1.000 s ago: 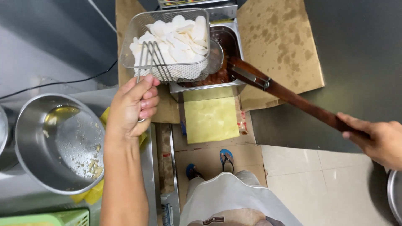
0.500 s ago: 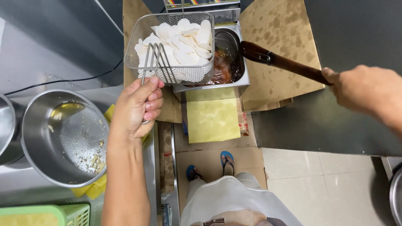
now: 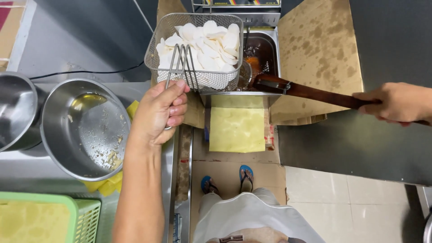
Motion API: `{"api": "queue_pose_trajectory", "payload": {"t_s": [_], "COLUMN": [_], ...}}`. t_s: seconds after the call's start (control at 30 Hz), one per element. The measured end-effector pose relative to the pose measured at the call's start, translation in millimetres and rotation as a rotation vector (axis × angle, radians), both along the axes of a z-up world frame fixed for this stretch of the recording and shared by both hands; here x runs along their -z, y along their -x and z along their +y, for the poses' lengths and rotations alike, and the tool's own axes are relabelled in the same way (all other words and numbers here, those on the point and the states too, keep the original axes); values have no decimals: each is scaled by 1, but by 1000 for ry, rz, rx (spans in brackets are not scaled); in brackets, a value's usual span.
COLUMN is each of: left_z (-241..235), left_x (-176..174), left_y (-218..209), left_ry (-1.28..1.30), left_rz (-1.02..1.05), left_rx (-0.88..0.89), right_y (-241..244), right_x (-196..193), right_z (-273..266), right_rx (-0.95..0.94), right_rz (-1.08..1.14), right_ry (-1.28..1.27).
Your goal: Deep-frying white food slices in a commercial deep fryer using a basket and a wooden paddle.
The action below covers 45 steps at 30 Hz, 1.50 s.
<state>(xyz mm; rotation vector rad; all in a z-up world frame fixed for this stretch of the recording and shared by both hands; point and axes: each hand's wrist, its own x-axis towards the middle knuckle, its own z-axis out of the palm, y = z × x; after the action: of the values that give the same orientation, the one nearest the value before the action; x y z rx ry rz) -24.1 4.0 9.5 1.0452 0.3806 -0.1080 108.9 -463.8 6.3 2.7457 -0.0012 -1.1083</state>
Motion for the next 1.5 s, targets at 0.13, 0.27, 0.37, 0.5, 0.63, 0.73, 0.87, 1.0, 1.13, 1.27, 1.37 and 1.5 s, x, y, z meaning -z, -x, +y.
{"api": "queue_pose_trajectory", "payload": {"t_s": [0.13,0.27,0.37,0.5,0.63,0.73,0.87,1.0,1.13,1.27,1.37,1.5], "left_z": [-1,3,7,13,21,29,27,19,1,-12,-22,-38], "left_x": [-3,-4,-2,1,15,35,71,101,129,137,149,155], "left_y": [1,5,7,17,34,53,79,108,129,141,149,158], "left_ry": [-11,-12,17,1,11,-62,-56,-92,43,-33,15,35], "left_rz": [2,6,2,-2,-18,-9,-17,76,137,243,269,282], "left_rx": [1,-7,-14,-17,1,73,86,94,60,89,75,105], "right_y": [8,14,26,85,160,199,227,212,174,132,102,60], "right_x": [-4,11,46,99,141,203,200,159,73,56,38,15], "right_z": [29,8,-37,-76,-67,-78,-47,-40,-16,-27,-8,11], "right_rx": [144,240,305,635,951,1073,1130,969,630,227,39,-131], "right_rz": [59,102,141,141,62,205,219,-42,-171,-245,-222,-169], "right_ry": [-206,-331,-415,-710,-1063,-1238,-1363,-1142,-385,-118,201,348]}}
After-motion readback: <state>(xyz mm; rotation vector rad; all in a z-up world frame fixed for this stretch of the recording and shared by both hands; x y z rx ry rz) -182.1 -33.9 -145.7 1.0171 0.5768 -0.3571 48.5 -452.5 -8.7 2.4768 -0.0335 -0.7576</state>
